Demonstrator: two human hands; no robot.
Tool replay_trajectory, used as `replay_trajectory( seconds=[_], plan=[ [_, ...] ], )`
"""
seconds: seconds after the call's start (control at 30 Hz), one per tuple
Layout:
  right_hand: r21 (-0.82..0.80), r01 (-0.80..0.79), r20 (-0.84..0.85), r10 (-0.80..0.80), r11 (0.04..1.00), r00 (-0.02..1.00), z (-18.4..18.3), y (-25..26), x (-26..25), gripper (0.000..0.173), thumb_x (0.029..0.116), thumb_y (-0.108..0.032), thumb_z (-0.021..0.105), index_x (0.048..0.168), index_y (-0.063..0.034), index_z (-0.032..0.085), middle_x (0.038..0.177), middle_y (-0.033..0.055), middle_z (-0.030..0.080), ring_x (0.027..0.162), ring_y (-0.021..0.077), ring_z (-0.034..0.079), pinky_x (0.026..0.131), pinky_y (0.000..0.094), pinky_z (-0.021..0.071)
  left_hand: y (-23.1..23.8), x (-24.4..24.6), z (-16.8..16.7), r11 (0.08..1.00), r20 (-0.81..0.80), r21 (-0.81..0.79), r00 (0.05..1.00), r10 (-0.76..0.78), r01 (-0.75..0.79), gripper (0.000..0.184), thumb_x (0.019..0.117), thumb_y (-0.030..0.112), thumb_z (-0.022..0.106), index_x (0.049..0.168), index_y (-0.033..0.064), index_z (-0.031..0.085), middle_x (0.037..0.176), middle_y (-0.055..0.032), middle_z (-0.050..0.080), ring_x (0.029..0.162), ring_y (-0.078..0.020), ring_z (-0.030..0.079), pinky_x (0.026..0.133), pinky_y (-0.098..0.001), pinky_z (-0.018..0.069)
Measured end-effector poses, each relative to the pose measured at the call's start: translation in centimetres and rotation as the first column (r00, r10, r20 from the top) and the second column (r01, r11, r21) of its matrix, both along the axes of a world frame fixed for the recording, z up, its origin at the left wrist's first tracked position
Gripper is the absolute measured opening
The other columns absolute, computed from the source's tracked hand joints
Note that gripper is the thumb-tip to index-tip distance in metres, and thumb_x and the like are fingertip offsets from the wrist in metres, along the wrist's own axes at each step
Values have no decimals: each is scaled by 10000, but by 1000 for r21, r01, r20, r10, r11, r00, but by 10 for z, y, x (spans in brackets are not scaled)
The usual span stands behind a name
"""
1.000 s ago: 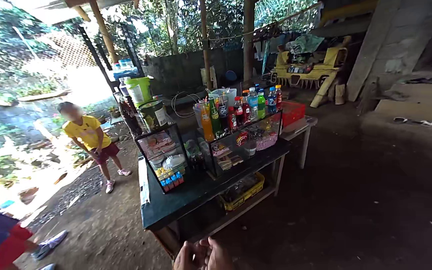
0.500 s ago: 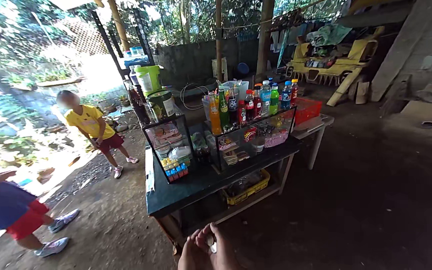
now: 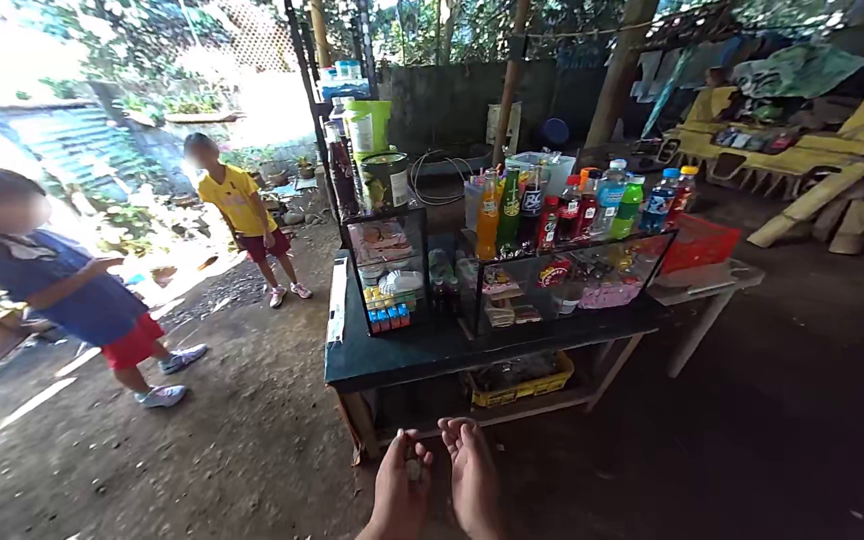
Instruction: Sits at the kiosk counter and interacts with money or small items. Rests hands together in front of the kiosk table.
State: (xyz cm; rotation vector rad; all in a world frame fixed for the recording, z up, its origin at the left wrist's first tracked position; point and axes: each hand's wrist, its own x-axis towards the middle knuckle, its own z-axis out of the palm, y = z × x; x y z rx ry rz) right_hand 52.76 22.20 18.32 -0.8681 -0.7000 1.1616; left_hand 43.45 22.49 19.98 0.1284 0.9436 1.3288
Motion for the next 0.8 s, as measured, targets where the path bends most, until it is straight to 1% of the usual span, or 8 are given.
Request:
replay_trajectory(
  seconds=[0.1,0.2,0.3,0.4,0.5,0.63,0.7,0.8],
  plan=[
    [-482,-206,-295,63,852,953,17,3,-4,434,1147,-296,198,1179,-27,537,945,65,634,844,149,645,792,321,538,-3,-2,-2,893,-404,412,915,0,182,300,1070,98,342,1011,47,632,708,47,682,637,-28,649,636,-198,552],
    [-489,-382,-540,73,784,839,14,-9,-9,417,1134,-333,229,986,-126,560,740,-4,616,638,80,625,609,236,544,-5,-2,-7,678,-708,566,697,110,468,197,1019,41,511,1113,-71,643,855,-8,733,764,-25,695,746,-231,587],
    [-414,-426,-616,97,805,782,5,-11,-8,392,1118,-248,256,900,-131,560,654,-19,594,545,47,584,534,193,520,-3,-2,-20,529,-727,669,609,318,522,192,993,34,547,1078,-82,673,1002,-89,741,885,-18,685,819,-194,563],
    [-478,-405,-603,44,779,797,13,-8,-9,410,1120,-284,293,876,-102,566,647,12,597,533,70,587,524,205,519,0,-5,-25,424,-648,761,599,470,491,266,1087,259,467,1073,60,644,1210,-54,669,1221,-77,601,1059,-260,489],
    [-457,-411,-591,77,788,803,12,-9,-8,525,1126,-361,248,839,-94,597,664,21,663,568,94,649,556,228,557,-7,0,-28,604,-566,758,710,419,248,325,1082,294,445,1170,45,634,1309,-20,633,1253,-58,566,1066,-289,478],
    [-372,-366,-654,39,853,756,25,-1,-20,545,1122,-373,205,825,-134,594,709,17,701,665,135,706,657,297,602,-6,13,-4,865,-366,485,868,336,-130,382,1035,118,295,1344,-59,434,1195,-51,592,893,-5,654,785,-207,576],
    [-336,-338,-677,24,879,736,40,6,-20,553,1126,-381,206,819,-138,596,720,21,717,681,149,732,666,302,627,-2,8,4,919,-247,359,933,262,-162,408,1086,154,196,1382,-44,395,1135,-39,610,896,-45,656,809,-239,562],
    [-136,-252,-494,155,958,855,42,6,-22,604,1133,-318,155,822,-121,634,776,25,753,735,139,754,725,286,637,-3,2,-3,977,20,174,993,117,-119,534,1122,265,95,1185,13,562,918,-25,726,854,-103,703,834,-297,568]
  ],
)
